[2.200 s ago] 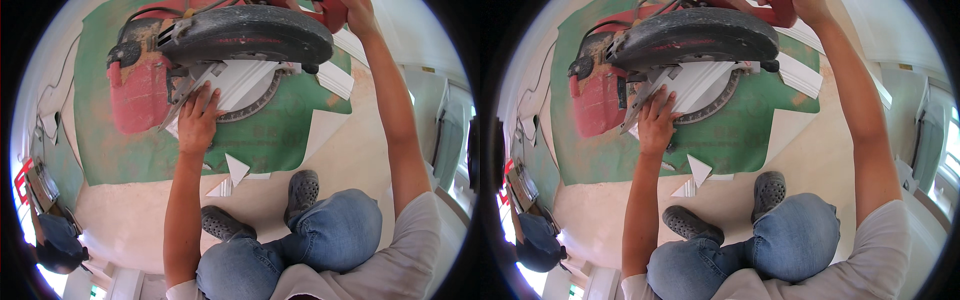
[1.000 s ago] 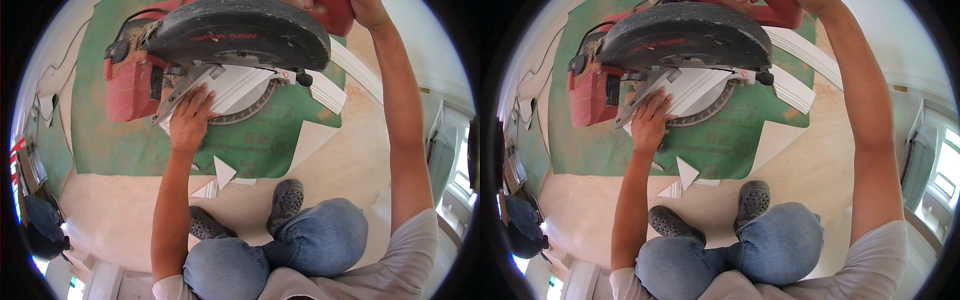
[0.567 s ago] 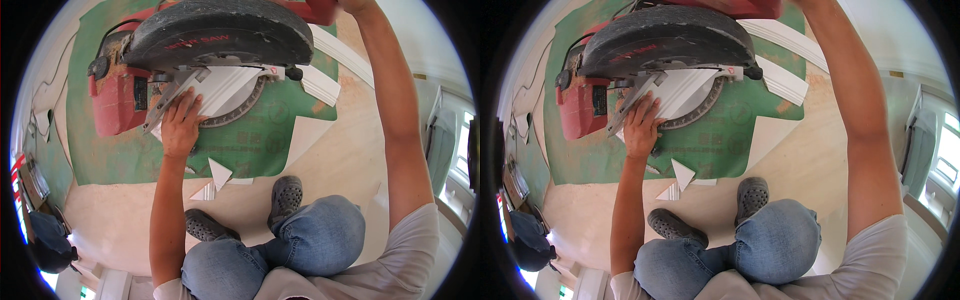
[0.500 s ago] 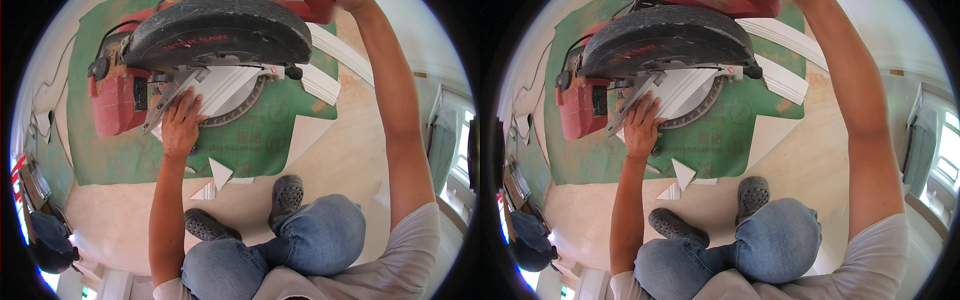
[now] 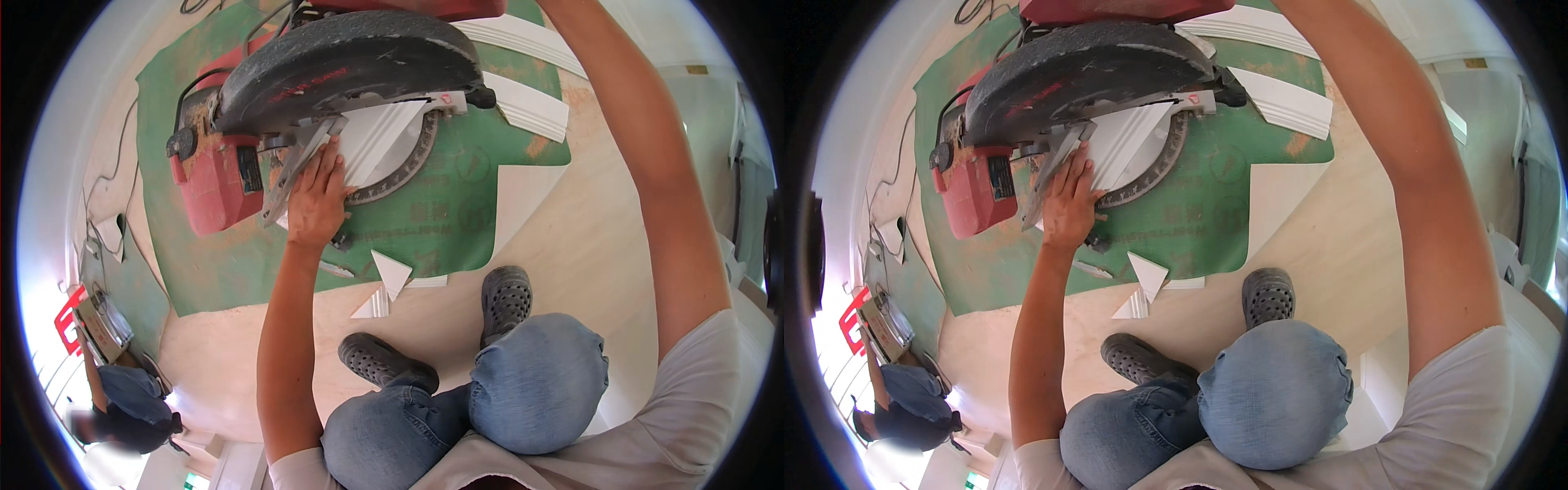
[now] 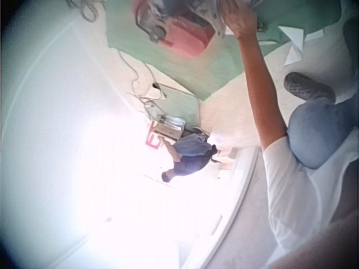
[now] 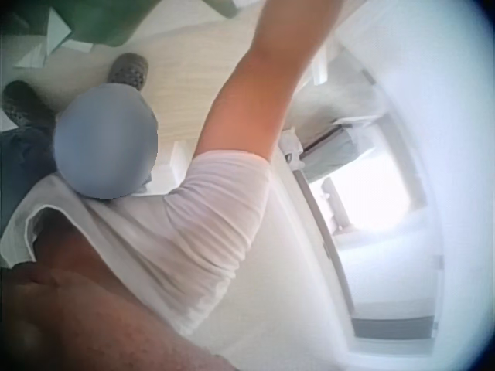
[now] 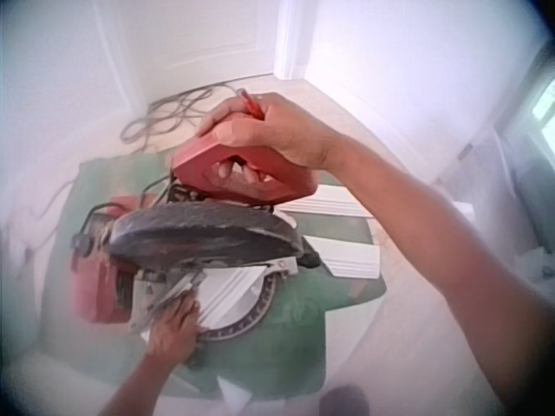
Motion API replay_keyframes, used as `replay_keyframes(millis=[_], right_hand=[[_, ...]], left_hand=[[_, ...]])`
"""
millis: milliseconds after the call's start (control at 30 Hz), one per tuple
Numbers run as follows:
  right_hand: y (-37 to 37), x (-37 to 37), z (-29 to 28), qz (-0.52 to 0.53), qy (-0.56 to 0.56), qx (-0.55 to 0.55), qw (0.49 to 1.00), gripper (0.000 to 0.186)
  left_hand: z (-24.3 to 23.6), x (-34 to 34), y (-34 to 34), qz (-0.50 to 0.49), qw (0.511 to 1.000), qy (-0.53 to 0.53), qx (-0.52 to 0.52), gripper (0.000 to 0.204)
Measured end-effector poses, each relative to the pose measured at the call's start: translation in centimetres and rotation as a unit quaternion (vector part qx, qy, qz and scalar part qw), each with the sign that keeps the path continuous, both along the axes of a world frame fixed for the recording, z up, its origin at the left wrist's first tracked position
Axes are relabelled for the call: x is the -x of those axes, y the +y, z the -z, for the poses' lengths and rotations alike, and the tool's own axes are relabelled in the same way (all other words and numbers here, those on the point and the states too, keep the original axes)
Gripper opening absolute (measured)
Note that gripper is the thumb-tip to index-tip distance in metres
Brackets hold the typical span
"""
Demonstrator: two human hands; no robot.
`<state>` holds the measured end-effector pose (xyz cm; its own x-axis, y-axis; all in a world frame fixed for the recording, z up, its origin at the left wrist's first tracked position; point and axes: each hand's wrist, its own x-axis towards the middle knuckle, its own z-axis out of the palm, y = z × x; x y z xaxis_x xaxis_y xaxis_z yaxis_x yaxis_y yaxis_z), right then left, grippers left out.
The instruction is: Measure and cut white crown molding using a miter saw, then carry it to a staircase to mark for installation.
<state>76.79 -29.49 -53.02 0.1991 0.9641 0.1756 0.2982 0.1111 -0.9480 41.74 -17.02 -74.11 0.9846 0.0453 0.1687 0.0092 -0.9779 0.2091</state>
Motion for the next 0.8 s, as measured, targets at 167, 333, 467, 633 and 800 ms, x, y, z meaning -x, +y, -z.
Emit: replay_keyframes(millis=[167, 333, 467, 633, 800], right_hand=[[-0.6, 0.3, 0.6, 0.01, 0.03, 0.013, 0.999, 0.05], [-1.2, -1.1, 3.5, 0.007, 0.026, -0.042, 0.999, 0.053], [-2.3, -1.3, 5.0, 0.023, 0.053, -0.048, 0.997, 0.056], [-3.0, -0.6, 4.9, 0.074, 0.043, -0.029, 0.996, 0.058], [-3.5, -1.0, 5.9, 0.055, 0.029, -0.07, 0.996, 0.056]], left_hand=[[0.6, 0.8, 0.6, 0.005, 1.0, -0.02, 0.021, 0.052], [0.7, 0.9, 0.5, 0.003, 0.999, -0.026, 0.032, 0.052], [0.8, 1.0, 0.6, 0.003, 0.999, -0.029, 0.034, 0.052], [0.9, 0.9, 0.5, 0.005, 0.999, -0.023, 0.038, 0.052], [0.5, 0.3, 0.3, 0.012, 0.999, -0.046, 0.018, 0.053]])
